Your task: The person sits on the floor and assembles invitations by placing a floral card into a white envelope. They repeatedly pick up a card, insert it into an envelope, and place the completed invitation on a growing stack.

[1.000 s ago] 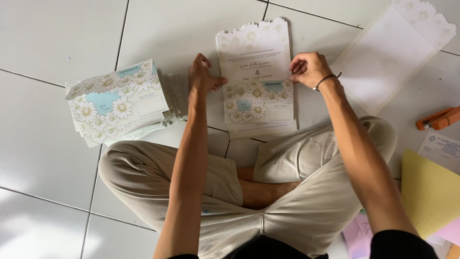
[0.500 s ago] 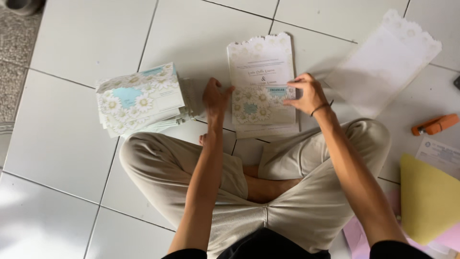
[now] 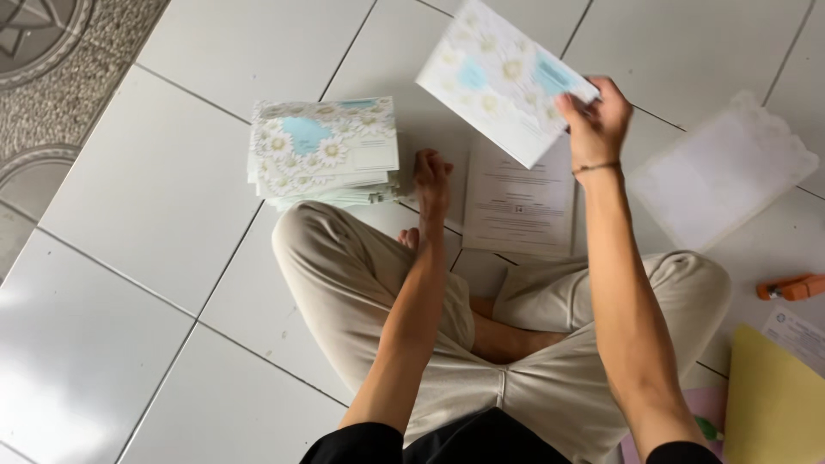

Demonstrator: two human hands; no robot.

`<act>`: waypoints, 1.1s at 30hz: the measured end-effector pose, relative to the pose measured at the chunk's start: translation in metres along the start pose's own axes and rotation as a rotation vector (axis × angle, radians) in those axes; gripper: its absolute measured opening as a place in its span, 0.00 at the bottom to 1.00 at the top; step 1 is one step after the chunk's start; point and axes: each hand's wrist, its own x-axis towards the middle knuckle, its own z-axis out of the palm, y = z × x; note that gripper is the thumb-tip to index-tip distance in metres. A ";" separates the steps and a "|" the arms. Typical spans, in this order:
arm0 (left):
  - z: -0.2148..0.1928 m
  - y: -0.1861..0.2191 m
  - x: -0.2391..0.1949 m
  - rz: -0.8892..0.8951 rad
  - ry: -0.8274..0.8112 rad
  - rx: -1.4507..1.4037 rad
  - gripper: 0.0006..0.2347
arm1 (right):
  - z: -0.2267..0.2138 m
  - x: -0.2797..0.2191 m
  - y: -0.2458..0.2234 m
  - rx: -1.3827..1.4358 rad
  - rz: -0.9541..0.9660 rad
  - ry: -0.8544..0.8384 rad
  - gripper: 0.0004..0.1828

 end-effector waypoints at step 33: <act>0.009 0.003 0.007 0.275 0.066 0.155 0.13 | -0.055 -0.136 0.028 -0.892 -0.215 -0.763 0.25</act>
